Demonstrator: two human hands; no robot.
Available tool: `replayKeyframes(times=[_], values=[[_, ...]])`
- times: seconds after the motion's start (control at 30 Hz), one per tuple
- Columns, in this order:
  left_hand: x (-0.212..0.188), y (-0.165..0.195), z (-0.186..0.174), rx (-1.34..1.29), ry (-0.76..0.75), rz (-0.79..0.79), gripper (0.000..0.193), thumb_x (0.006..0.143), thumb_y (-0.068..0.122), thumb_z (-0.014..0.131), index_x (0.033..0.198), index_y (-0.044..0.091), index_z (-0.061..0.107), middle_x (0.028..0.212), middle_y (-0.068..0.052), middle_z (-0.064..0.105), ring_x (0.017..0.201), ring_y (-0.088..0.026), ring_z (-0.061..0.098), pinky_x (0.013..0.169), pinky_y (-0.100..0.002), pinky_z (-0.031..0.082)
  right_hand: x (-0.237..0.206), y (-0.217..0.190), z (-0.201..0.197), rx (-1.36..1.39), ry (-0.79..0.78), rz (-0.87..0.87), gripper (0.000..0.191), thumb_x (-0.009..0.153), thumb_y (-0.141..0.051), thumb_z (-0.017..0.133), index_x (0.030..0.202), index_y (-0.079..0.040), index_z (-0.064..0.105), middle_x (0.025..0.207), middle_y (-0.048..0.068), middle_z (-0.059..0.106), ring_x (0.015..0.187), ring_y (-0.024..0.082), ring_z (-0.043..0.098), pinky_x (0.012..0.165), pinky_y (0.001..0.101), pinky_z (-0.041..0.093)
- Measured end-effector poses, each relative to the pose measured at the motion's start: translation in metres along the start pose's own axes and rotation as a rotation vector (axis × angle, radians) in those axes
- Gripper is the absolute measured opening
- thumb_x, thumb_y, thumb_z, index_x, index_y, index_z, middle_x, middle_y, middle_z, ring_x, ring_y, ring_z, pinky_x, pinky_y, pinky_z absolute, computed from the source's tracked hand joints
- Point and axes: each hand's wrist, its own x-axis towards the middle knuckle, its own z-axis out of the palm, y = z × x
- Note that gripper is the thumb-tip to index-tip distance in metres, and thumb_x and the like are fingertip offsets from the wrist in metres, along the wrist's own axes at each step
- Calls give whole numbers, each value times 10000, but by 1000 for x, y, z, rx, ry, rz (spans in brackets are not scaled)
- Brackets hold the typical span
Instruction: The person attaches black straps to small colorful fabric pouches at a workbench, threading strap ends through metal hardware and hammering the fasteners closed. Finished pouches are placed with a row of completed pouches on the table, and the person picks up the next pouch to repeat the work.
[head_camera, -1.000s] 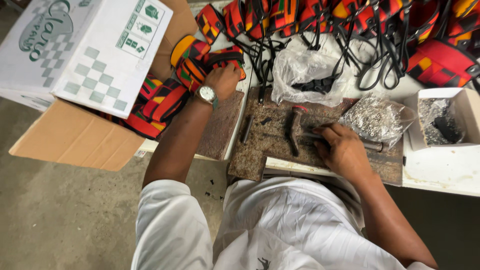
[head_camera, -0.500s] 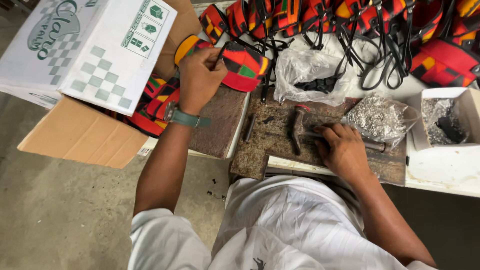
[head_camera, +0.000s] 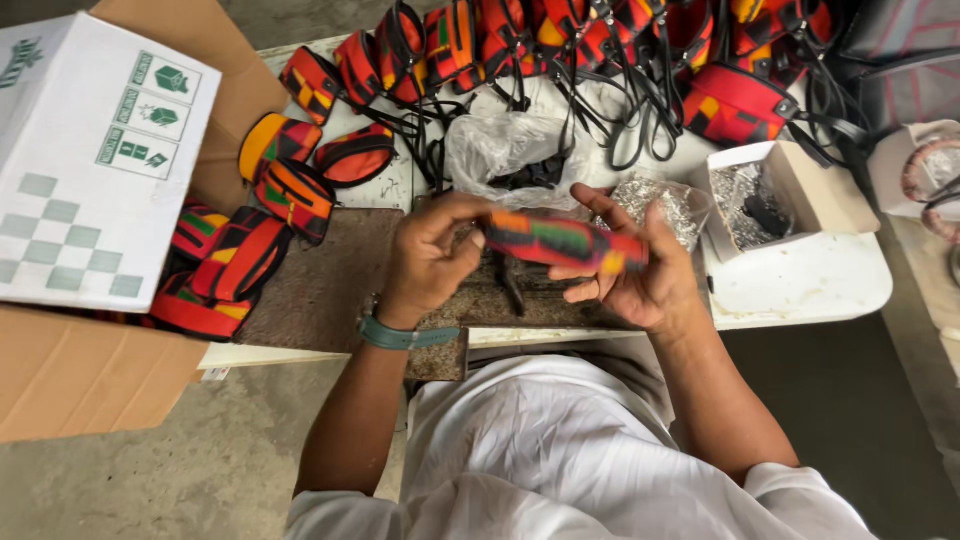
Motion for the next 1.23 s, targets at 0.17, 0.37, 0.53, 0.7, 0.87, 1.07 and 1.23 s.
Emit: replayKeyframes(times=[0.17, 0.37, 0.53, 0.7, 0.87, 1.07, 1.23], values=[[11, -11, 49, -216, 393, -85, 435, 973, -29, 511, 1401, 21, 568, 1409, -102, 614, 1295, -175, 586, 1107, -313, 470, 0, 15, 1, -431, 227, -364, 805, 871, -16, 802, 1543, -12, 359, 1349, 164, 610, 1227, 247, 639, 1090, 428, 529], [-5, -41, 86, -744, 420, -176, 332, 1091, 175, 607, 1371, 7, 544, 1315, -104, 643, 1236, -210, 622, 1072, -408, 497, -8, 30, -17, -830, 229, -464, 812, 842, 44, 793, 1526, -14, 358, 1435, 132, 562, 1321, 196, 569, 1155, 370, 459], [-2, -44, 76, -463, 339, -3, 373, 1105, 198, 657, 1406, 7, 549, 1336, -91, 643, 1248, -169, 604, 1141, -361, 472, -26, 7, -22, -524, 47, -316, 720, 947, -198, 750, 1550, -2, 408, 1432, 137, 577, 1357, 243, 561, 1207, 428, 443], [-1, -17, 61, -34, 99, -55, 381, 1073, 240, 651, 1405, 77, 561, 1317, -99, 661, 1210, -196, 628, 1089, -359, 505, -36, -11, -20, -969, 101, -321, 527, 999, -297, 583, 1412, 29, 560, 1433, 175, 575, 1382, 261, 519, 1166, 387, 370], [6, 9, 61, 509, -248, 210, 348, 1060, 177, 680, 1390, 140, 577, 1485, -107, 579, 1362, -291, 565, 1234, -415, 369, -44, -5, -15, -816, 215, -237, 405, 1020, -243, 674, 1343, -2, 639, 1180, 81, 678, 1045, 127, 596, 930, 281, 472], [6, 14, 75, 717, -150, 289, 569, 956, 195, 764, 1458, 111, 508, 1510, -181, 496, 1416, -390, 496, 1289, -533, 248, -23, 30, -16, -392, 305, -404, 144, 1026, -89, 658, 1140, -1, 657, 1019, 35, 705, 944, 93, 626, 909, 256, 506], [-5, -22, 110, 195, 212, -3, 832, 920, 490, 814, 1526, 161, 349, 1419, -106, 572, 1318, -315, 572, 1240, -538, 365, -29, 68, -26, -369, 255, -476, 109, 1070, -55, 703, 1097, -50, 598, 956, -26, 600, 878, 53, 556, 811, 242, 498]])
